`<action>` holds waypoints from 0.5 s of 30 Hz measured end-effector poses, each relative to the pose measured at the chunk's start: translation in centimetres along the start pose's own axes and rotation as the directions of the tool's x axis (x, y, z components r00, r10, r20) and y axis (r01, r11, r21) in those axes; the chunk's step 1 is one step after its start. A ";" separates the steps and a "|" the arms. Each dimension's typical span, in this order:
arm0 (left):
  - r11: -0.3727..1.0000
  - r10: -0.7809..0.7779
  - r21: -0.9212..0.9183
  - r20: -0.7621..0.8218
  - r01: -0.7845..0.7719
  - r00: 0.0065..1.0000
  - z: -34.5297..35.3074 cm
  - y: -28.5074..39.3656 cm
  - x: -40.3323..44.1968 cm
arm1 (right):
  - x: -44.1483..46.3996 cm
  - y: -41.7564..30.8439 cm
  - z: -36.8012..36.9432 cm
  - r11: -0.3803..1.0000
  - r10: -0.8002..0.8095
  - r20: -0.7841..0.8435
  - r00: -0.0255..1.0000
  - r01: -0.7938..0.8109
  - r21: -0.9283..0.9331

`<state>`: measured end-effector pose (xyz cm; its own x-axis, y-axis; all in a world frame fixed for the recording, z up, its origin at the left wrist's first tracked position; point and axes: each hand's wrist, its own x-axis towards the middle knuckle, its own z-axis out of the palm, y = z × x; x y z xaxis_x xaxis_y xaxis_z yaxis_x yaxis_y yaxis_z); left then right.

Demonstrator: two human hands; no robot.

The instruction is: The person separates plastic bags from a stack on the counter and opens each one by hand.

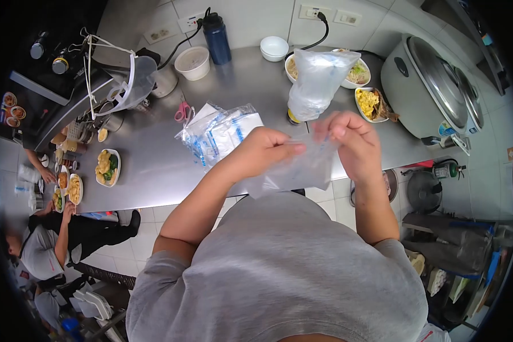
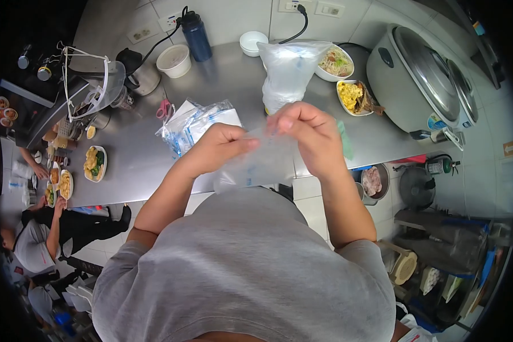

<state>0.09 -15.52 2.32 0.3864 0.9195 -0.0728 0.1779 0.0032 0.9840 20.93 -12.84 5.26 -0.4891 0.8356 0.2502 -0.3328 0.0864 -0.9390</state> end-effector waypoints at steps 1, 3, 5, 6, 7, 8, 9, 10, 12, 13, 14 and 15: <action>0.996 0.052 -0.067 -0.012 -0.053 0.999 0.6 0.4 0.6 | -0.1 -0.3 -1.0 0.984 0.127 -0.005 0.992 -0.125 0.127; 0.935 0.088 -0.339 -0.077 -0.109 0.993 1.2 1.3 1.7 | 0.1 -0.7 -3.4 0.927 0.335 0.065 0.940 -0.341 0.158; 0.704 0.035 -0.698 -0.152 -0.132 0.988 1.7 2.3 3.3 | 0.4 -0.8 -5.3 0.895 0.400 0.165 0.901 -0.423 0.140; 0.570 0.071 -0.812 -0.106 -0.128 0.992 1.8 1.9 4.3 | 0.5 -0.9 -6.0 0.908 0.370 0.233 0.899 -0.403 0.116; 0.418 0.113 -0.902 -0.065 -0.107 0.991 1.9 0.9 5.4 | 0.5 -1.0 -6.9 0.919 0.342 0.299 0.891 -0.384 0.093; 0.256 0.162 -0.964 -0.030 -0.072 0.986 1.8 0.2 6.4 | 0.7 -1.4 -7.8 0.927 0.301 0.295 0.907 -0.351 0.133; 0.310 0.218 -0.950 0.102 0.030 0.971 1.3 0.2 7.1 | 1.2 -1.8 -8.8 0.932 0.259 0.292 0.921 -0.317 0.175; 0.372 0.266 -0.921 0.230 0.120 0.936 0.5 0.2 7.7 | 1.9 -2.2 -10.0 0.935 0.214 0.291 0.932 -0.282 0.214; 0.539 0.227 -0.830 0.307 0.143 0.924 0.0 1.5 9.4 | 4.3 -2.5 -12.2 0.896 0.182 0.188 0.965 -0.241 0.373; 0.632 0.154 -0.769 0.248 0.098 0.956 -0.1 3.0 10.0 | 5.8 -3.3 -12.3 0.890 0.202 0.123 0.972 -0.235 0.391; 0.717 0.084 -0.694 0.179 0.066 0.980 -0.3 4.0 10.7 | 7.2 -3.7 -12.4 0.883 0.225 0.057 0.973 -0.229 0.411; 0.516 0.208 -0.855 0.180 0.049 0.961 -1.3 3.4 12.3 | 8.7 -3.5 -12.7 0.871 0.305 -0.032 0.952 -0.266 0.412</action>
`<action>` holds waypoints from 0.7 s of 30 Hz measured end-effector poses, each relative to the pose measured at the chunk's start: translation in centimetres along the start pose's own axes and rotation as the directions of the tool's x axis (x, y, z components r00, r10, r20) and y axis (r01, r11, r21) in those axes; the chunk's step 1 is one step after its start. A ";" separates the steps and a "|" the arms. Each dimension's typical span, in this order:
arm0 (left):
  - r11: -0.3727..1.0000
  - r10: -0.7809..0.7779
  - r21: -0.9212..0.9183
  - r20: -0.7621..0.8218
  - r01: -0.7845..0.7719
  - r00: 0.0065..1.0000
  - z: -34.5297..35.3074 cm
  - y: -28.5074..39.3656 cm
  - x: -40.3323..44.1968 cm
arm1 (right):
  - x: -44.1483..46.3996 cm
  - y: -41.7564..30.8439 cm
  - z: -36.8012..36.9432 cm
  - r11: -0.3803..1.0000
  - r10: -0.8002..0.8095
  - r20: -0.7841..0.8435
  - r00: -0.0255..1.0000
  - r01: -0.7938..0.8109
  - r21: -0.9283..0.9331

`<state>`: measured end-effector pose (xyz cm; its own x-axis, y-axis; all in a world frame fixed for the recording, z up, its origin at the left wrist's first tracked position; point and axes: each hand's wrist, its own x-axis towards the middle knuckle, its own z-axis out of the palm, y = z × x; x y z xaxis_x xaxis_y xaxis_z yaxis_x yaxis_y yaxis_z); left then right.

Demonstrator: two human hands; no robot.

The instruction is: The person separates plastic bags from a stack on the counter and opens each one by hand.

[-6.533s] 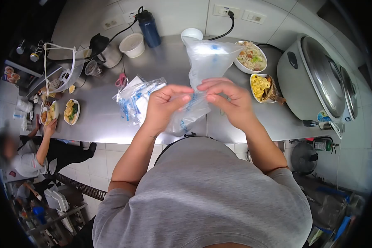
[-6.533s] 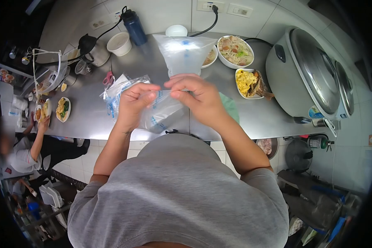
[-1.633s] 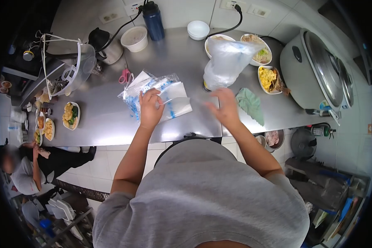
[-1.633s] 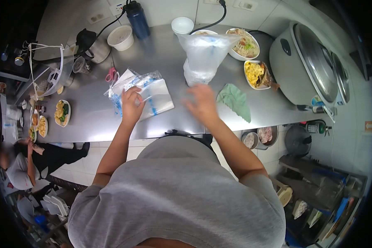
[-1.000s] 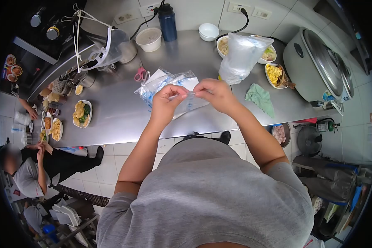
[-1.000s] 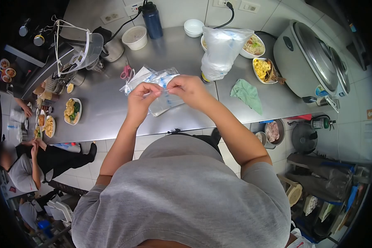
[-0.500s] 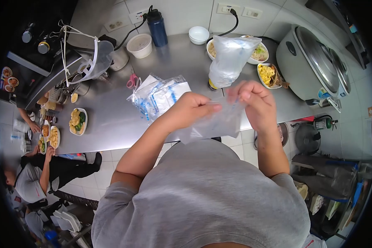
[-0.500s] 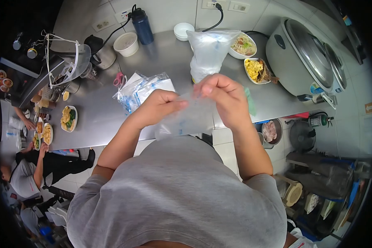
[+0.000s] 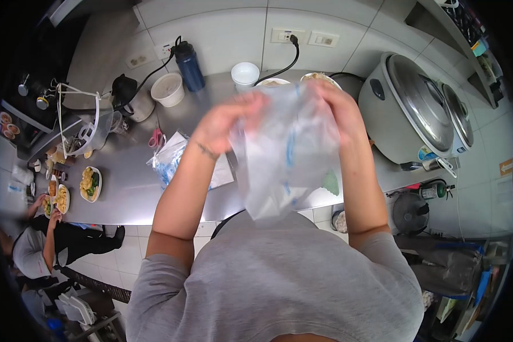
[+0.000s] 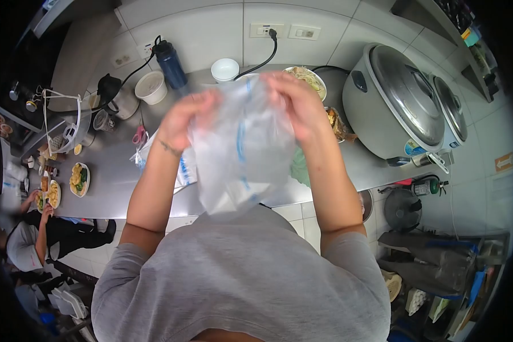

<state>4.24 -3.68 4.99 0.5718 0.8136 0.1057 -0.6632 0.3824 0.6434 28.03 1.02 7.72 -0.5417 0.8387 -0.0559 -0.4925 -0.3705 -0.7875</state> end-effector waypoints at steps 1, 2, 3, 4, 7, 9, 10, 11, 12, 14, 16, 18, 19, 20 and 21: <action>0.999 -0.024 -0.046 -0.188 0.016 0.982 -1.0 0.4 1.4 | 1.7 -0.2 -0.1 0.999 0.039 -0.113 0.993 -0.039 0.005; 0.995 -0.054 -0.097 -0.368 0.019 0.928 -1.9 0.5 2.6 | 3.2 -0.2 -0.3 0.997 0.081 -0.225 0.971 -0.081 0.013; 0.989 -0.086 -0.147 -0.533 0.008 0.842 -2.7 0.2 3.4 | 4.9 1.5 -2.2 0.980 0.198 -0.252 0.947 -0.186 0.072; 0.995 -0.071 -0.094 -0.559 0.022 0.826 -4.0 -0.7 3.7 | 6.8 4.1 -4.9 0.950 0.310 -0.269 0.912 -0.284 0.130; 0.995 -0.014 0.070 -0.631 0.075 0.776 -10.0 -5.7 2.7 | 7.7 10.4 -9.8 0.958 0.285 -0.243 0.927 -0.264 0.116; 0.978 0.019 0.165 -0.681 0.128 0.732 -11.3 -7.8 0.9 | 6.8 12.0 -11.0 0.974 0.218 -0.232 0.948 -0.228 -0.014; 0.917 0.145 0.365 -0.685 0.164 0.714 -11.4 -7.7 0.3 | 6.9 11.5 -11.4 0.975 0.132 -0.185 0.974 -0.161 -0.151; 0.813 0.268 0.545 -0.664 0.206 0.698 -10.5 -7.0 -0.2 | 6.6 10.3 -11.1 0.957 0.049 -0.128 0.991 -0.083 -0.278; 0.663 0.392 0.708 -0.604 0.242 0.693 -9.4 -5.9 -0.3 | 6.7 8.6 -10.6 0.916 -0.047 -0.054 0.997 0.022 -0.400; 0.727 0.497 0.686 -0.533 0.006 0.685 -5.9 -4.7 -0.4 | 5.8 5.6 -8.3 0.964 -0.184 0.242 0.953 0.223 -0.146; 0.636 0.623 0.735 -0.311 -0.235 0.718 -2.6 -5.1 2.1 | 6.6 5.8 -6.5 0.964 -0.185 0.357 0.915 0.241 -0.116; 0.174 0.676 0.850 -0.471 0.498 0.568 -5.0 -7.3 3.0 | 7.0 9.3 -6.6 0.725 -0.284 0.280 0.917 0.397 -0.563; 0.193 0.719 0.902 -0.398 0.387 0.570 -6.1 -9.0 3.3 | 7.0 10.4 -8.0 0.728 -0.209 0.244 0.947 0.317 -0.608; 0.205 0.757 0.939 -0.331 0.276 0.564 -6.8 -10.5 3.3 | 6.9 11.8 -9.3 0.728 -0.130 0.201 0.971 0.232 -0.645; 0.180 0.769 0.945 -0.309 0.274 0.560 -6.9 -11.6 3.0 | 6.8 13.7 -11.0 0.715 -0.182 0.254 0.950 0.306 -0.628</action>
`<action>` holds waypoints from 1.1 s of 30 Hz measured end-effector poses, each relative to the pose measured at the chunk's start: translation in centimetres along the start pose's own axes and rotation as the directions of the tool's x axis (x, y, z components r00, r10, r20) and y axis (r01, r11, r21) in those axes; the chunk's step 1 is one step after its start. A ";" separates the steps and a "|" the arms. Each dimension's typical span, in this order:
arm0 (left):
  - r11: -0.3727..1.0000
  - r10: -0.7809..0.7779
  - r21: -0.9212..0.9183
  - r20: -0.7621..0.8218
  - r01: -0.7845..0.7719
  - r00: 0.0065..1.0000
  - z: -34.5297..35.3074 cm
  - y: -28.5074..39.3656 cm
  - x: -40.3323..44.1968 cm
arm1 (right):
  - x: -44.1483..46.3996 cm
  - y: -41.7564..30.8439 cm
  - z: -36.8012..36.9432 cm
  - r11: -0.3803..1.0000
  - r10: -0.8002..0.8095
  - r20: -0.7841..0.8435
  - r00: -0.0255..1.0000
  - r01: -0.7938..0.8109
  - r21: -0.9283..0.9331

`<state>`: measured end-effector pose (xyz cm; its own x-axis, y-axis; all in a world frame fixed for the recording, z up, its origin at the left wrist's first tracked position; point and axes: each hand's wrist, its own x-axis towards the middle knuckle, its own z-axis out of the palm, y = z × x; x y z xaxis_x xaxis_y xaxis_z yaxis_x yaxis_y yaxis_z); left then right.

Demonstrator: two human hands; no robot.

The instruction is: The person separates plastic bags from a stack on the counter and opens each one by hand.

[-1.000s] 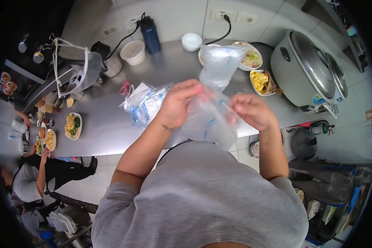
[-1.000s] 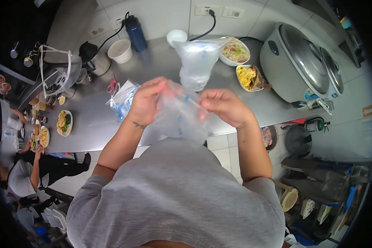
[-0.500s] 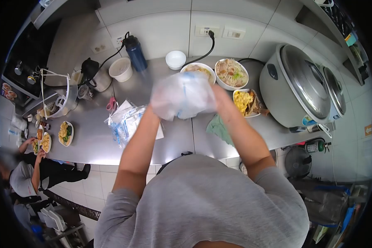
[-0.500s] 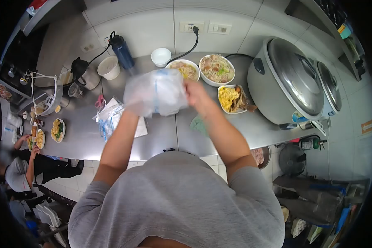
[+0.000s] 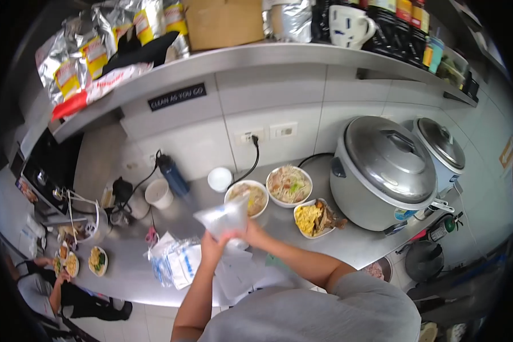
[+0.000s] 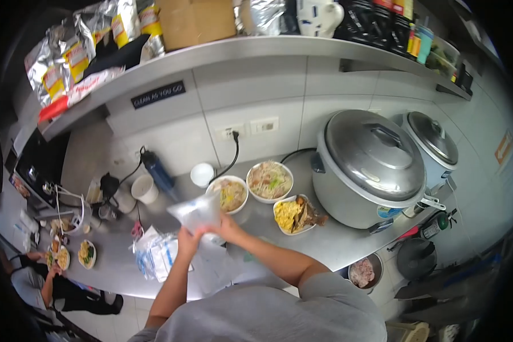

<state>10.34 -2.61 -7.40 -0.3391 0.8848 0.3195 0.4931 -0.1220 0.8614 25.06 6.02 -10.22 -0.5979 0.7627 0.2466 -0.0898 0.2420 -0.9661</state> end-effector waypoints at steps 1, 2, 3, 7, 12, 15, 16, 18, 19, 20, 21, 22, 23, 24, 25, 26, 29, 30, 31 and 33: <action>1.000 0.014 0.014 -0.015 -0.014 1.000 0.3 -0.2 -0.7 | -0.7 1.5 0.1 0.998 -0.070 0.011 0.997 0.070 0.000; 0.982 0.043 0.183 -0.009 -0.041 0.999 0.1 0.6 -0.3 | -0.8 0.5 -0.9 0.994 -0.089 -0.038 0.995 0.086 -0.067; 0.937 0.035 0.348 0.003 -0.034 0.999 -0.8 1.0 -1.5 | -2.3 -0.9 -0.7 0.990 -0.077 -0.082 0.994 0.066 -0.121; 0.805 -0.290 0.544 0.010 0.239 0.957 -1.9 1.9 -6.6 | -6.9 -6.2 -2.3 0.981 -0.088 -0.199 0.976 0.051 -0.185; 0.927 -0.113 -0.341 0.148 0.158 0.982 0.5 9.8 -8.5 | -9.8 -11.4 -1.7 0.990 -0.139 0.221 0.965 0.138 0.017; 0.873 -0.038 -0.466 0.228 0.144 0.973 -0.3 14.3 -7.3 | -9.5 -11.5 -3.4 0.968 -0.048 0.133 0.990 0.013 0.252; 0.888 -0.020 -0.439 0.264 0.139 0.964 -0.7 15.0 -7.1 | -9.6 -12.3 -4.3 0.991 -0.060 0.179 0.982 0.037 0.130; 0.896 -0.042 -0.419 0.247 0.146 0.968 -1.1 16.4 -7.4 | -10.5 -15.8 -6.3 0.990 -0.066 0.258 0.964 0.096 -0.107; 0.896 -0.057 -0.416 0.230 0.152 0.971 -1.1 17.0 -7.6 | -10.8 -16.2 -6.4 0.975 -0.125 0.249 0.960 0.165 -0.146; 0.896 -0.075 -0.414 0.212 0.160 0.974 -1.1 17.4 -7.8 | -11.2 -16.5 -6.4 0.955 -0.181 0.244 0.953 0.229 -0.186; 0.902 -0.085 -0.392 0.249 0.180 0.965 -1.1 17.8 -7.9 | -11.3 -16.6 -6.4 0.930 -0.235 0.244 0.941 0.291 -0.226; 0.907 -0.095 -0.370 0.283 0.200 0.955 -1.2 18.0 -7.9 | -11.1 -16.5 -6.5 0.904 -0.320 0.188 0.929 0.358 -0.232; 0.910 -0.108 -0.351 0.315 0.221 0.943 -1.2 18.1 -8.0 | -10.8 -16.3 -6.5 0.874 -0.400 0.134 0.907 0.422 -0.243; 0.945 -0.088 -0.265 0.355 0.190 0.931 -1.1 17.6 -7.9 | -10.6 -16.1 -6.7 0.839 -0.475 0.082 0.876 0.479 -0.259; 0.971 -0.074 -0.181 0.396 0.157 0.915 -0.9 16.5 -7.7 | -10.6 -16.1 -6.8 0.935 -0.348 0.078 0.934 0.352 -0.037; 0.988 -0.070 -0.096 0.437 0.124 0.897 -0.6 15.4 -7.6 | -10.7 -16.1 -6.9 0.964 -0.211 0.103 0.972 0.189 0.187; 0.880 -0.092 -0.382 0.445 0.282 0.891 -0.1 13.2 -7.0 | -10.8 -15.7 -6.9 0.745 0.054 0.371 0.927 -0.285 0.603; 0.731 -0.149 -0.539 0.473 0.419 0.868 -0.3 12.9 -6.7 | -10.7 -15.4 -6.8 0.614 0.089 0.480 0.873 -0.428 0.663; 0.505 -0.122 -0.757 0.413 0.414 0.903 -0.9 14.9 -6.4 | -10.7 -15.0 -6.8 0.669 0.081 0.565 0.821 -0.465 0.580; -0.041 -0.016 -0.866 0.499 0.498 0.867 -1.9 13.2 -5.1 | -10.5 -14.4 -7.1 0.777 0.064 0.724 0.687 -0.489 0.396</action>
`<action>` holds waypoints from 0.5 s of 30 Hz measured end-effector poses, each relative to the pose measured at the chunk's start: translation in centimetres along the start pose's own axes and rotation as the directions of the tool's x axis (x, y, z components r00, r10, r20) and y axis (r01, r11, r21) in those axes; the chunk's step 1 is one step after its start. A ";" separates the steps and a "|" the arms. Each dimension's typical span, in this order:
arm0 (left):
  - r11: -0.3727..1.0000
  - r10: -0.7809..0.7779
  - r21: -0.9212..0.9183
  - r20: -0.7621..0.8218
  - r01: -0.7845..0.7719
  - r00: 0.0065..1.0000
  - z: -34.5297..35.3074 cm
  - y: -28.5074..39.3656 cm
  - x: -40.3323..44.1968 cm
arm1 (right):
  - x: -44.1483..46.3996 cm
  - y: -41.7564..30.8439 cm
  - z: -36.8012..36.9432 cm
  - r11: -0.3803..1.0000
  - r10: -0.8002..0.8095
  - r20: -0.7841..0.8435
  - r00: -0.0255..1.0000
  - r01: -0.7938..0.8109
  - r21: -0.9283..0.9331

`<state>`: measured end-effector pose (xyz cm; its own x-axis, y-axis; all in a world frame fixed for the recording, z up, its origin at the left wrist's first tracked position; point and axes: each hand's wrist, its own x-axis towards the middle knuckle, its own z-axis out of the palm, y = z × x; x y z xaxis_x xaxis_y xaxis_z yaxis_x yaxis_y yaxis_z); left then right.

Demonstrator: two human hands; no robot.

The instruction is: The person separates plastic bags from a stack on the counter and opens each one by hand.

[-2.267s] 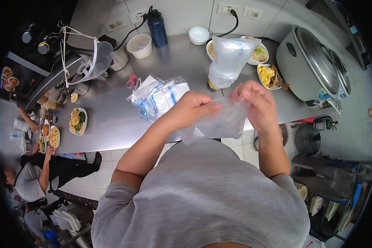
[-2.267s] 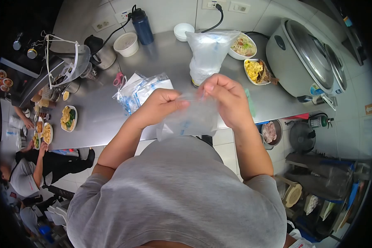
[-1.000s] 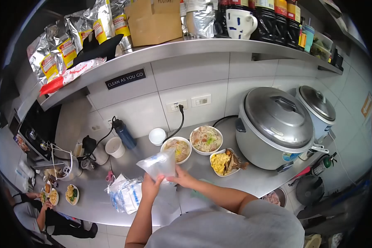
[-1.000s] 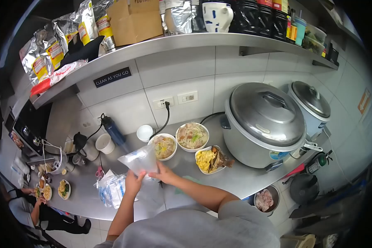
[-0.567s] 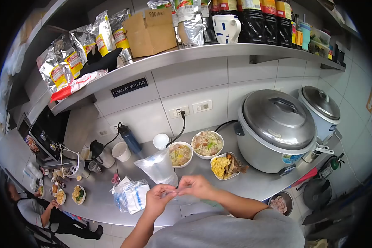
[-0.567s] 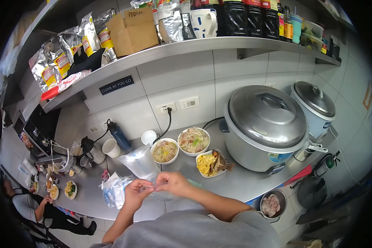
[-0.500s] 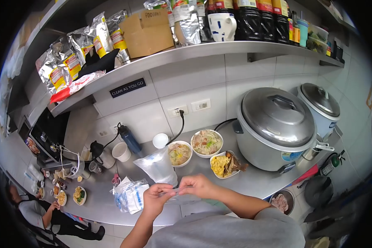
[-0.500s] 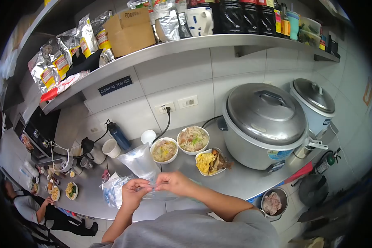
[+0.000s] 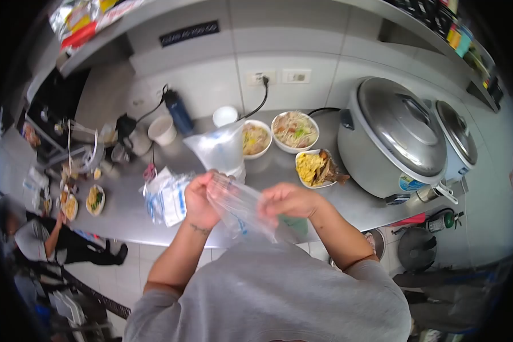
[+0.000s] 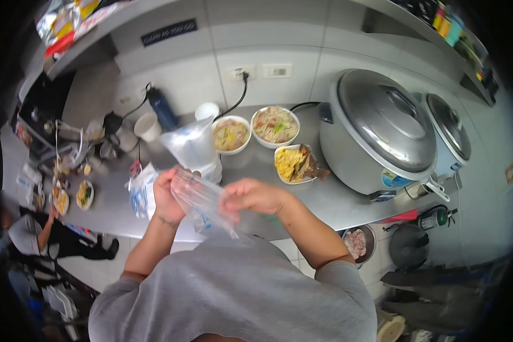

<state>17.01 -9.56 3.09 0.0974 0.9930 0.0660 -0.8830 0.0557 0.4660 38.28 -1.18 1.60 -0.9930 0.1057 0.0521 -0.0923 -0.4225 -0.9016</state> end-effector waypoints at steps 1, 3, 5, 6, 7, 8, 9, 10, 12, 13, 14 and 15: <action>0.995 -0.099 -0.022 0.038 0.100 0.994 -0.9 0.8 0.0 | 0.3 -0.1 -0.2 0.989 -0.059 -0.128 0.990 0.075 0.126; 0.951 -0.294 -0.052 0.142 0.303 0.945 -2.3 2.3 0.1 | 1.0 -1.0 -0.5 0.912 -0.126 -0.412 0.903 0.269 0.311; 0.897 -0.393 0.189 -0.077 0.401 0.916 -2.4 4.2 0.6 | 2.5 -3.8 -1.2 0.963 -0.165 -0.455 0.875 0.242 0.115; 0.894 -0.329 0.274 -0.132 0.354 0.935 -0.8 5.3 0.8 | 3.7 -4.4 -0.6 0.942 -0.335 -0.536 0.775 0.293 -0.165; 0.879 -0.263 0.360 -0.183 0.313 0.947 -0.1 6.5 1.4 | 4.8 -5.0 -0.7 0.939 -0.343 -0.565 0.750 0.266 -0.217; 0.934 -0.230 0.239 -0.169 0.266 0.958 -0.8 8.0 2.9 | 5.9 -5.5 -0.7 0.956 -0.292 -0.601 0.744 0.242 -0.165; 0.971 -0.194 0.112 -0.163 0.213 0.967 -2.0 9.6 4.5 | 7.2 -5.8 -1.2 0.975 -0.211 -0.644 0.735 0.207 -0.084; 0.970 -0.229 0.049 -0.169 0.240 0.959 -4.0 10.5 6.0 | 8.6 -5.4 -2.7 0.986 -0.097 -0.692 0.715 0.162 0.029; 0.957 -0.290 -0.074 -0.168 0.281 0.942 -10.5 10.2 8.6 | 11.1 -1.5 -7.2 0.969 0.092 -0.734 0.673 0.110 0.222; 0.948 -0.308 -0.165 -0.259 0.272 0.915 -16.1 7.9 9.2 | 11.7 2.0 -9.8 0.960 0.117 -0.742 0.660 0.118 0.256; 0.935 -0.327 -0.251 -0.341 0.250 0.882 -20.2 6.3 9.4 | 12.0 4.9 -11.2 0.965 0.099 -0.765 0.636 0.127 0.231; 0.965 -0.247 -0.018 -0.394 0.262 0.885 -20.0 5.8 8.3 | 11.8 7.0 -11.5 0.980 0.054 -0.797 0.601 0.122 0.159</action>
<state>3.50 1.11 -11.29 0.1237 0.9062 -0.4044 -0.8350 0.3153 0.4510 26.73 7.43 -9.07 -0.5436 0.7582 -0.3600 -0.2237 -0.5443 -0.8085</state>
